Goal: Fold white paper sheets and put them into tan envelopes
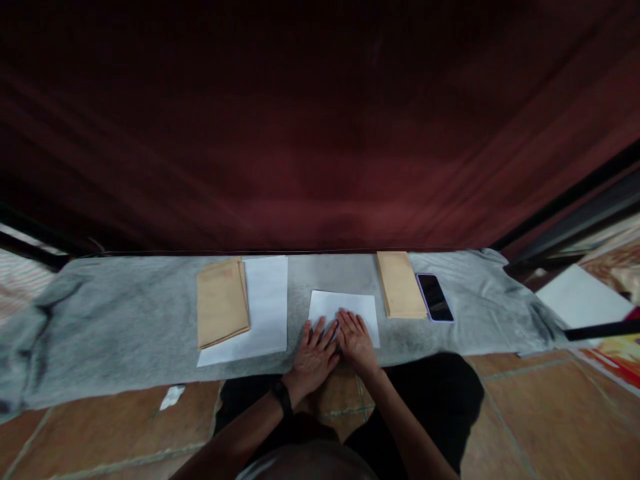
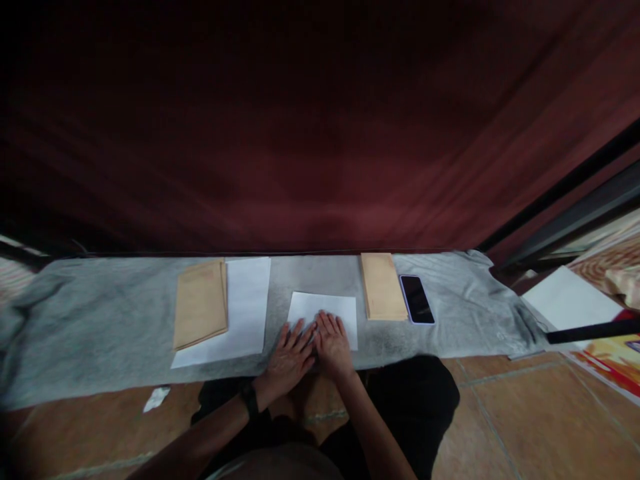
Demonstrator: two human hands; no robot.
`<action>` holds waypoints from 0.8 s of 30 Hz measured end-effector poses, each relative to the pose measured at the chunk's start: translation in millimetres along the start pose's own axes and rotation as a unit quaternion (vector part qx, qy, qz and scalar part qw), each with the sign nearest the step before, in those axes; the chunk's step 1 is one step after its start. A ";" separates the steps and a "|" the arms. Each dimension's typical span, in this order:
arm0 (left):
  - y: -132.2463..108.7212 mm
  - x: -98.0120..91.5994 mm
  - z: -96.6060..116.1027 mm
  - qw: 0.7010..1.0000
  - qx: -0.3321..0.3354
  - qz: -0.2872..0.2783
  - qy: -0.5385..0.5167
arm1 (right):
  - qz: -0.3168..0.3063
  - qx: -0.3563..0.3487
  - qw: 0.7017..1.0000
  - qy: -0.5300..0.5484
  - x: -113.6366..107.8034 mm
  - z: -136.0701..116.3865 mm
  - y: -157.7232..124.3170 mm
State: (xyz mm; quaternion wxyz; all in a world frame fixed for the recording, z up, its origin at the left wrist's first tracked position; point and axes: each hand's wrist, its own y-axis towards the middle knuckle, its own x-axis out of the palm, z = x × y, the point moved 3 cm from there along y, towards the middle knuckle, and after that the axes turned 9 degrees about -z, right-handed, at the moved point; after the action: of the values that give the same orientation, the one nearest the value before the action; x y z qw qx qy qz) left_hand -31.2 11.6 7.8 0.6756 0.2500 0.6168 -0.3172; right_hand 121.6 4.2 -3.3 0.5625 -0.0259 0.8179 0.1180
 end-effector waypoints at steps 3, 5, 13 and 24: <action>-1.6 -1.5 2.1 1.000 0.002 0.002 -0.007 | 0.007 -0.025 1.000 0.010 -4.2 -6.3 -37.8; -0.7 -4.1 4.2 1.000 0.003 0.011 -0.015 | 0.001 -0.035 0.999 0.013 -8.4 -6.4 -53.2; 22.5 -8.5 5.0 0.999 0.013 0.025 -0.026 | 0.004 -0.033 0.999 0.007 -14.2 -8.4 -55.8; 75.9 -2.7 -10.3 0.999 -0.015 0.030 -0.030 | 0.016 -0.011 1.000 0.004 -13.5 -10.9 -54.2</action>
State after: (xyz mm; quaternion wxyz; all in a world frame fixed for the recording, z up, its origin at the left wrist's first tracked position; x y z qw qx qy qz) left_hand 17.7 70.6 5.2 0.7070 0.2485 0.5929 -0.2949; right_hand 126.0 -52.0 4.1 0.5571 -0.0195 0.8190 0.1363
